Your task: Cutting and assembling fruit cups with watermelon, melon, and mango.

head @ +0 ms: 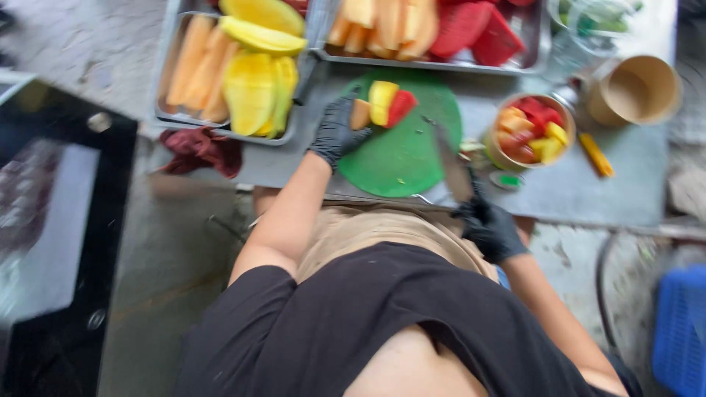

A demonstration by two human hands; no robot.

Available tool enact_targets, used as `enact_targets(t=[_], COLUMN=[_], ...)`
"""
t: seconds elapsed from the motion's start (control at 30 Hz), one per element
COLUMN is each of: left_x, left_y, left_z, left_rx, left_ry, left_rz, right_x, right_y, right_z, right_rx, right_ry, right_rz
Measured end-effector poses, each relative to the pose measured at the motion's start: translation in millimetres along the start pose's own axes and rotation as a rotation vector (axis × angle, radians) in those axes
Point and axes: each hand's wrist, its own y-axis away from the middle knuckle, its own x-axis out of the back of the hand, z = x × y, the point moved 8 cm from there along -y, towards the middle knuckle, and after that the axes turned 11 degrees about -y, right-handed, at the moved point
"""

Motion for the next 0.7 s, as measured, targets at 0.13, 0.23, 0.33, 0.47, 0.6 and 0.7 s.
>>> enact_targets(t=[0.13,0.23,0.33,0.47,0.6,0.7], left_x=[-3.4,13.6,29.7,44.5,31.1,16.2], left_y=[-8.8,-14.1,-1.4,25.8,51.3,51.7], left_z=[11.9,19.1,24.7,31.9,68.8,90.8], left_rx=[-0.130,-0.131,-0.085,-0.061,-0.172,-0.149], left_ry=[-0.002,-0.020,-0.013,-0.028,0.101,0.094], left_rz=[0.102,0.068,-0.047,-0.071,-0.051,-0.116], right_x=[-23.8,-24.3,-17.6,-17.6,-23.2,-23.8], right_y=[15.4,14.0,22.1,20.9,16.2,12.3], right_z=[-41.4,-28.0,-35.5,-29.5,-33.6,-45.1], right_rx=[0.066,0.070,0.329,-0.042,0.098,0.239], right_ry=[0.231,0.140,0.343,0.184,0.303,0.485], right_rz=[-0.035,-0.107,-0.015,-0.037,-0.061,0.009])
